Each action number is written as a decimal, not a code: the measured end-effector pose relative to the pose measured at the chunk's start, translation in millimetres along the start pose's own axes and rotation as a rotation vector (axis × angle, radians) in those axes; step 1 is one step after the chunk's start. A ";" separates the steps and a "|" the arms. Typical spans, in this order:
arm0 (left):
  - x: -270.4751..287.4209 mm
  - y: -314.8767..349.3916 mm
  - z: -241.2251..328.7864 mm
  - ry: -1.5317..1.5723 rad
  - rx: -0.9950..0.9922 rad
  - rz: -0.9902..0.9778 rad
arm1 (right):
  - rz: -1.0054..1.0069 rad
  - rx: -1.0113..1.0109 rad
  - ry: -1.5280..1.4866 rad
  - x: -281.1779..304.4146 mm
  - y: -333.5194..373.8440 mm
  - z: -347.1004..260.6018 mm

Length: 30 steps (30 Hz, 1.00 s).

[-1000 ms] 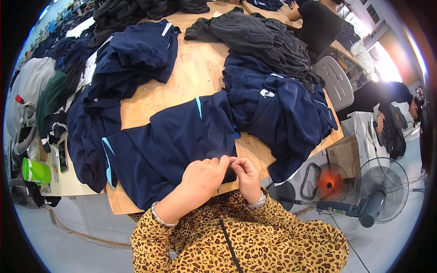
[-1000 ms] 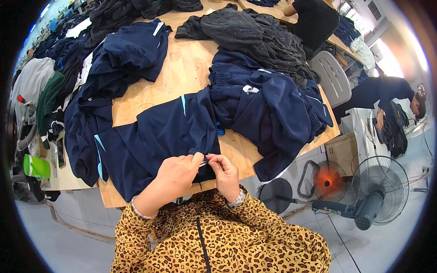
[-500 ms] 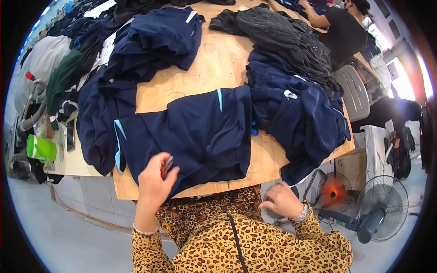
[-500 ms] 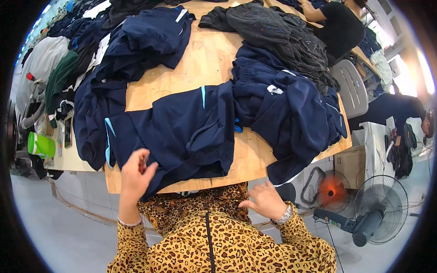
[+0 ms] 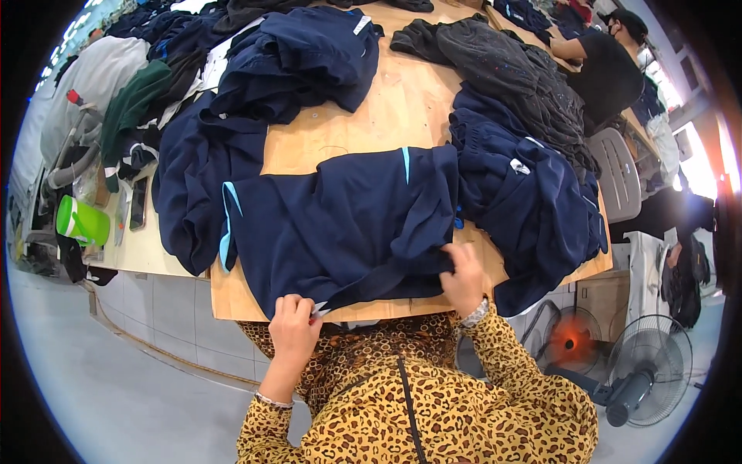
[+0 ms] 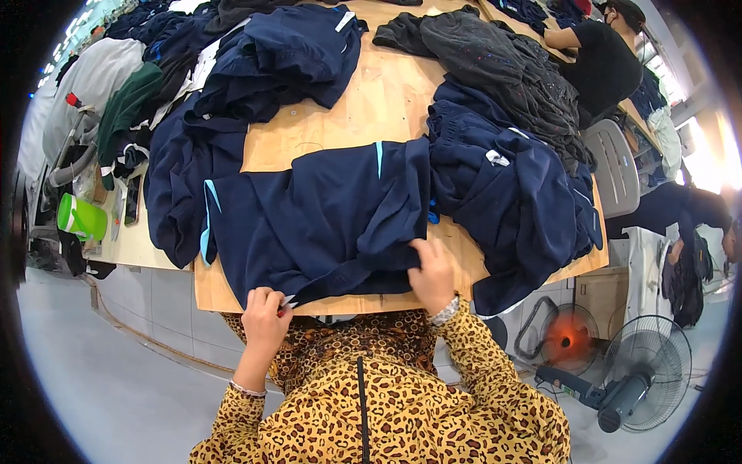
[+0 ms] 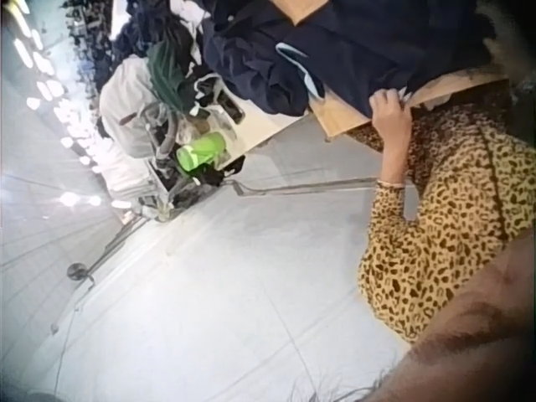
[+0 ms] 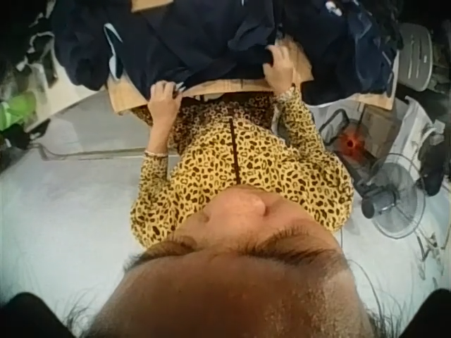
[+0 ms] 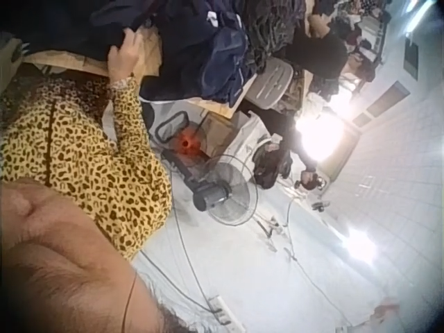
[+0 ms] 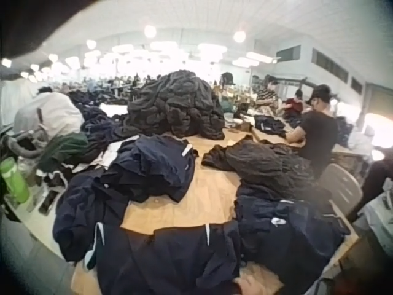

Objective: Trimming excess threads from garments at a textile manufacturing facility.

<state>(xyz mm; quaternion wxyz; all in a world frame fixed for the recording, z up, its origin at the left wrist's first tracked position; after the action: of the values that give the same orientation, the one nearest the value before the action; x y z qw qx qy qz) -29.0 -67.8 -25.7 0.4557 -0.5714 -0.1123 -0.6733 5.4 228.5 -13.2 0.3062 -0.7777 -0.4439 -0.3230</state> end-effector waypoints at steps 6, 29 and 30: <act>-5.0 19.1 -18.1 -0.028 -0.050 0.163 | 0.375 -0.219 -0.183 51.1 5.8 42.5; 23.0 58.4 -56.0 -0.228 -0.114 0.458 | 0.445 -0.309 -0.228 27.7 35.6 118.2; 22.2 58.2 -55.3 -0.217 -0.123 0.466 | 0.440 -0.298 -0.226 27.8 36.2 120.0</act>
<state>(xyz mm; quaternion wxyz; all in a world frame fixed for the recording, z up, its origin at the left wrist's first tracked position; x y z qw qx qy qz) -21.2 -148.3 -45.6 0.5482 -0.6772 0.0151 -0.4906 76.3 318.6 -71.0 0.1998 -0.9228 -0.2437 -0.2218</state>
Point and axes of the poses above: each hand's wrist, its own y-axis away from the middle knuckle, its own x-axis out of the back of the hand, z = x × y, the point moved 8 cm from there along -y, towards the middle knuckle, and after that the axes turned 15 degrees about -x, right-handed, at the moved point
